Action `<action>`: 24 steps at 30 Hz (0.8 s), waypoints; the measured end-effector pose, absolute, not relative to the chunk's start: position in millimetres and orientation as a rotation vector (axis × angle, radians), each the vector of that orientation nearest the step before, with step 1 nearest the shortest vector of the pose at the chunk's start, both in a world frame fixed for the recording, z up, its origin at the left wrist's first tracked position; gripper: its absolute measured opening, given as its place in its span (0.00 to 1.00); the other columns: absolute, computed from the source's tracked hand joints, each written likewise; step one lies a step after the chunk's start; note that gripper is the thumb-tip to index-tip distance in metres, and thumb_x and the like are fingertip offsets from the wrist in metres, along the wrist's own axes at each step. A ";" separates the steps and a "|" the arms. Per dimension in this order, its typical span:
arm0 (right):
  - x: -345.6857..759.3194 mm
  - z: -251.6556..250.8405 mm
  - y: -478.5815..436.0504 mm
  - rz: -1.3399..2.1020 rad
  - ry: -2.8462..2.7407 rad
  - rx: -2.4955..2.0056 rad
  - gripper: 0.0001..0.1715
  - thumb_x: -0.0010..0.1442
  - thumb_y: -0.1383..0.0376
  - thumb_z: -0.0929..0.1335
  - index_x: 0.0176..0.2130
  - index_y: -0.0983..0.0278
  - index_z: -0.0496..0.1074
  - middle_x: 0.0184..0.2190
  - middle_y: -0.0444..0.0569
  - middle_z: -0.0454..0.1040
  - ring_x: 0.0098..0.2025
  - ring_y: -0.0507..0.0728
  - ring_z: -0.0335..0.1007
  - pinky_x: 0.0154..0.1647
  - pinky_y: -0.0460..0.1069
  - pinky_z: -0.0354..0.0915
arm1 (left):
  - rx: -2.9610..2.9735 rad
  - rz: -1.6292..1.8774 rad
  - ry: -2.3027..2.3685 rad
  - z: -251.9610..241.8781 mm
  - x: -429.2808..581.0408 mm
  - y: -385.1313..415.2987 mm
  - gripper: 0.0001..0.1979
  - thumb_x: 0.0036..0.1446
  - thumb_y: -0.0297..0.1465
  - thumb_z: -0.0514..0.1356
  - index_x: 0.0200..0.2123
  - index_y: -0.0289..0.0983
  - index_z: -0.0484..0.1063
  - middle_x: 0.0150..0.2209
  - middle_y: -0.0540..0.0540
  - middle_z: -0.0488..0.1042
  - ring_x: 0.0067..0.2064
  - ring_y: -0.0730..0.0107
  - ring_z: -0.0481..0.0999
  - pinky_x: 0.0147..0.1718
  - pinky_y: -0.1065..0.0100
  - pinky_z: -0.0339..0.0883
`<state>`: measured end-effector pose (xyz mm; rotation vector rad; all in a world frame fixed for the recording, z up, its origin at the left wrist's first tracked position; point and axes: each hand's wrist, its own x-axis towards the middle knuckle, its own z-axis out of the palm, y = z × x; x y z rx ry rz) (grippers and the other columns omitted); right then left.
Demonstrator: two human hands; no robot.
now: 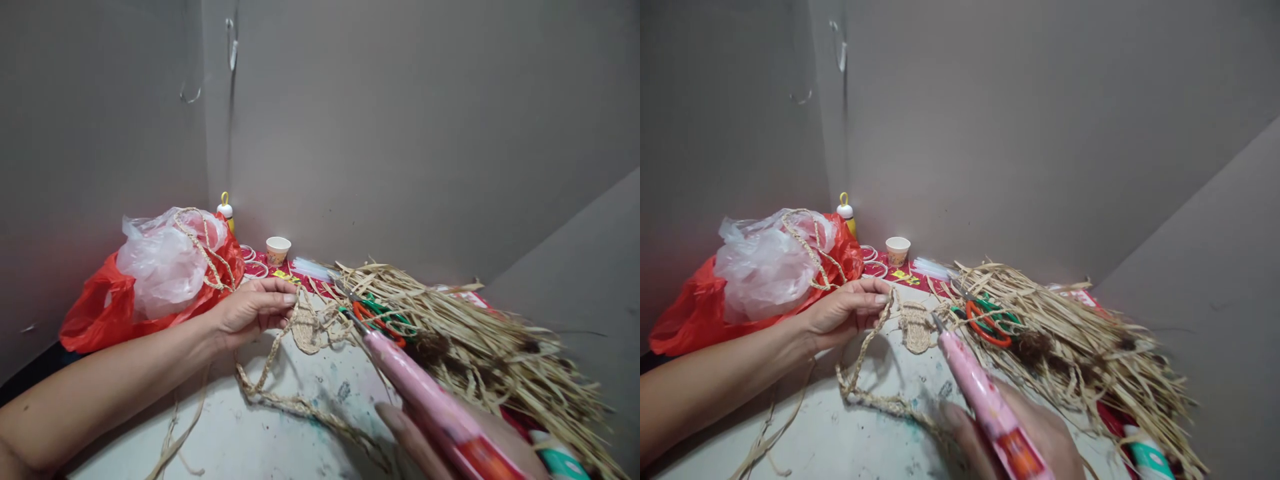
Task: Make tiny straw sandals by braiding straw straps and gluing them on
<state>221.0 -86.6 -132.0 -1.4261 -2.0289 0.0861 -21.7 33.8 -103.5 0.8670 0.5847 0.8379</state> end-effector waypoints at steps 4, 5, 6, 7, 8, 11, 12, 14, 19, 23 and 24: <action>234.1 -132.7 -64.9 0.096 -2.124 -1.672 0.15 0.57 0.53 0.68 0.38 0.58 0.78 0.28 0.50 0.80 0.31 0.64 0.78 0.27 0.52 0.70 | 0.888 0.871 0.564 -98.9 -24.4 35.5 0.14 0.40 0.27 0.73 0.31 0.32 0.74 0.24 0.52 0.74 0.24 0.80 0.71 0.26 0.75 0.63; 236.1 -134.5 -59.9 0.111 -2.172 -1.781 0.14 0.57 0.53 0.68 0.35 0.59 0.77 0.28 0.50 0.80 0.30 0.63 0.78 0.27 0.51 0.68 | 0.898 0.874 0.560 -98.3 -24.8 35.6 0.14 0.40 0.27 0.73 0.30 0.32 0.74 0.24 0.52 0.74 0.24 0.80 0.71 0.26 0.75 0.63; 238.3 -136.5 -55.6 0.123 -2.208 -1.885 0.12 0.56 0.55 0.68 0.34 0.60 0.75 0.29 0.51 0.80 0.30 0.63 0.77 0.27 0.51 0.66 | 0.908 0.874 0.557 -98.0 -25.0 35.6 0.13 0.41 0.27 0.73 0.30 0.32 0.74 0.24 0.52 0.74 0.24 0.81 0.71 0.26 0.76 0.63; 240.8 -138.5 -51.9 0.135 -2.234 -1.966 0.11 0.56 0.57 0.67 0.35 0.61 0.74 0.31 0.51 0.80 0.31 0.63 0.77 0.27 0.50 0.65 | 0.917 0.870 0.556 -98.1 -25.1 35.6 0.12 0.42 0.27 0.72 0.30 0.32 0.74 0.24 0.52 0.74 0.24 0.81 0.71 0.26 0.76 0.62; 243.9 -140.3 -49.1 0.149 -2.252 -2.015 0.10 0.55 0.60 0.67 0.36 0.62 0.74 0.34 0.53 0.80 0.33 0.64 0.77 0.29 0.50 0.64 | 0.923 0.864 0.557 -98.5 -25.0 35.5 0.12 0.42 0.27 0.72 0.31 0.32 0.74 0.24 0.52 0.74 0.24 0.80 0.71 0.26 0.75 0.62; 255.8 -143.9 -44.6 0.187 -2.275 -2.056 0.16 0.54 0.64 0.66 0.43 0.65 0.73 0.41 0.57 0.78 0.39 0.65 0.76 0.34 0.51 0.63 | 0.927 0.847 0.565 -100.6 -24.1 34.7 0.12 0.42 0.27 0.72 0.31 0.33 0.75 0.25 0.52 0.74 0.24 0.80 0.70 0.26 0.75 0.63; 260.2 -144.3 -44.0 0.201 -2.280 -2.057 0.17 0.54 0.64 0.66 0.45 0.66 0.72 0.42 0.58 0.78 0.40 0.66 0.76 0.35 0.52 0.63 | 0.927 0.844 0.566 -101.4 -23.7 34.3 0.12 0.42 0.27 0.72 0.31 0.33 0.75 0.24 0.52 0.74 0.24 0.80 0.70 0.26 0.75 0.63; 268.5 -144.0 -43.4 0.236 -2.292 -2.062 0.18 0.54 0.64 0.66 0.45 0.66 0.72 0.42 0.58 0.78 0.40 0.65 0.75 0.36 0.52 0.64 | 0.930 0.832 0.565 -102.5 -22.9 33.0 0.13 0.41 0.27 0.73 0.31 0.33 0.75 0.24 0.52 0.74 0.25 0.79 0.71 0.26 0.75 0.63; 278.7 -130.9 -44.5 0.274 -2.262 -2.123 0.17 0.51 0.61 0.69 0.42 0.64 0.75 0.40 0.57 0.79 0.38 0.65 0.77 0.35 0.53 0.67 | 0.965 0.772 0.565 -106.9 -19.5 27.4 0.14 0.40 0.30 0.73 0.29 0.33 0.74 0.23 0.52 0.73 0.23 0.79 0.71 0.25 0.75 0.62; 258.0 -111.3 -56.8 0.280 -1.997 -1.793 0.15 0.56 0.55 0.66 0.35 0.62 0.77 0.31 0.53 0.79 0.31 0.61 0.75 0.32 0.52 0.69 | 1.011 0.711 0.560 -113.4 -14.3 19.6 0.13 0.41 0.30 0.73 0.29 0.33 0.74 0.23 0.52 0.73 0.23 0.79 0.71 0.25 0.74 0.63; 247.8 -108.0 -61.8 0.395 -1.897 -1.688 0.16 0.58 0.54 0.66 0.34 0.61 0.77 0.30 0.51 0.79 0.30 0.59 0.75 0.32 0.51 0.70 | 1.025 0.692 0.561 -115.0 -13.0 17.1 0.13 0.41 0.31 0.73 0.29 0.33 0.74 0.22 0.52 0.73 0.23 0.79 0.70 0.25 0.74 0.63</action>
